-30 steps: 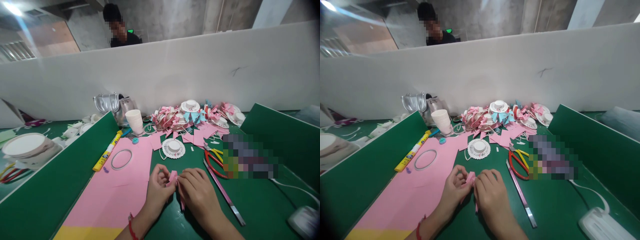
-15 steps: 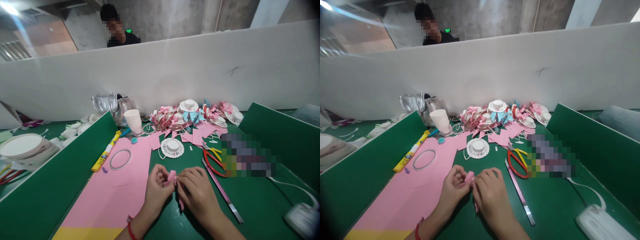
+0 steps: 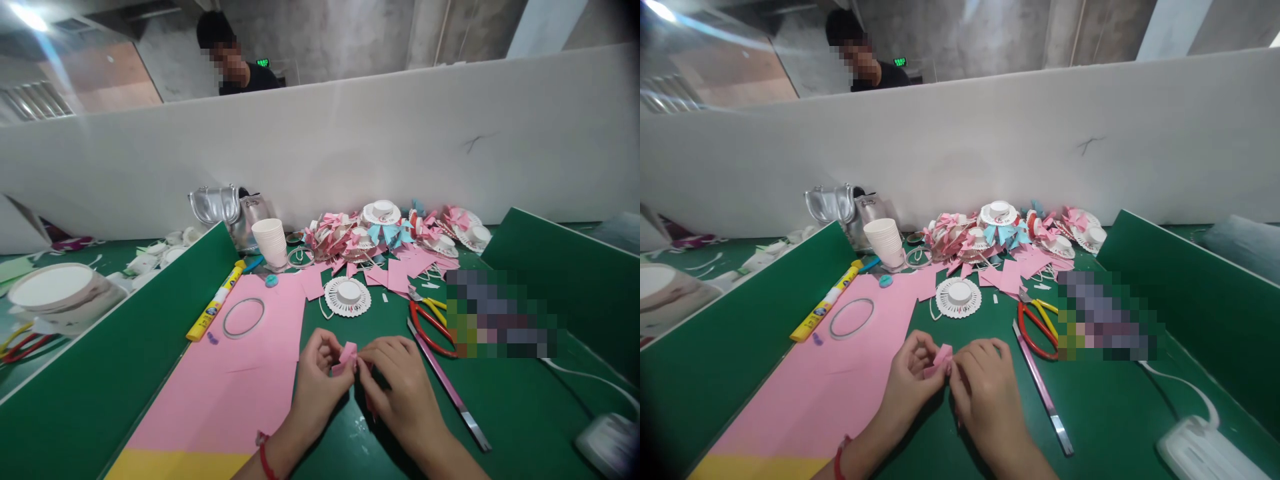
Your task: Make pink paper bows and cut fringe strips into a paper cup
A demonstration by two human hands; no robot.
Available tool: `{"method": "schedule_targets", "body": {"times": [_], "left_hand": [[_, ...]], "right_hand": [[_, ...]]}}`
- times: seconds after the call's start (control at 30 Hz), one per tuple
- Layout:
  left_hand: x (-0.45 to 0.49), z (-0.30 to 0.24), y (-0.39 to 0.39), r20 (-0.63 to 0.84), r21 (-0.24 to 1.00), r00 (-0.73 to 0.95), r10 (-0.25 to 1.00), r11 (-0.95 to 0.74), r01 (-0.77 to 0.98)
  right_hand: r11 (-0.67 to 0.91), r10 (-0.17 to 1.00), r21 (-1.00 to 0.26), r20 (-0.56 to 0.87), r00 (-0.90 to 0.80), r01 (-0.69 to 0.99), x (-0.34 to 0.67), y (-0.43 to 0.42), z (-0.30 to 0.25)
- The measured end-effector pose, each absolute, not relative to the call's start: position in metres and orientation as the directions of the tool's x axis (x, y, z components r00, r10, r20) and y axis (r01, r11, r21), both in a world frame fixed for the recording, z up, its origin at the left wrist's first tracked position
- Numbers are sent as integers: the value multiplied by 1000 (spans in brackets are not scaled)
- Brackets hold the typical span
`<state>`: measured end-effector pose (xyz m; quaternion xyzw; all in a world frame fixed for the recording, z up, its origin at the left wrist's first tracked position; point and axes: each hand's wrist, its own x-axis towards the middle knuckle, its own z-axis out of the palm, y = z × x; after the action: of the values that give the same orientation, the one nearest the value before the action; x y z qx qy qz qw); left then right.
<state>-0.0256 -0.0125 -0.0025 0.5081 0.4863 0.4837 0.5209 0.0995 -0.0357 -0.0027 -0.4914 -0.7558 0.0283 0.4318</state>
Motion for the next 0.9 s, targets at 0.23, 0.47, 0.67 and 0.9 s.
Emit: {"method": "schedule_targets", "body": {"times": [0.23,0.47,0.67,0.9], "left_hand": [[-24,-4,-12,17,1000,63,998,-16,-13],[-28,2,-10,-40,996,58,998,44,-73],[-34,4,-9,-141,971,53,989,149,-188],[-36,9,-9,-213,924,88,973,230,-305]], "right_hand": [[476,789,-530,609,-75,702,97,-35,-3],[378,840,-724,530,115,577,99,-33,-4],[243,910,-901,340,237,358,105,-26,-2],[46,956,-979,100,276,198,126,-8,-5]]}}
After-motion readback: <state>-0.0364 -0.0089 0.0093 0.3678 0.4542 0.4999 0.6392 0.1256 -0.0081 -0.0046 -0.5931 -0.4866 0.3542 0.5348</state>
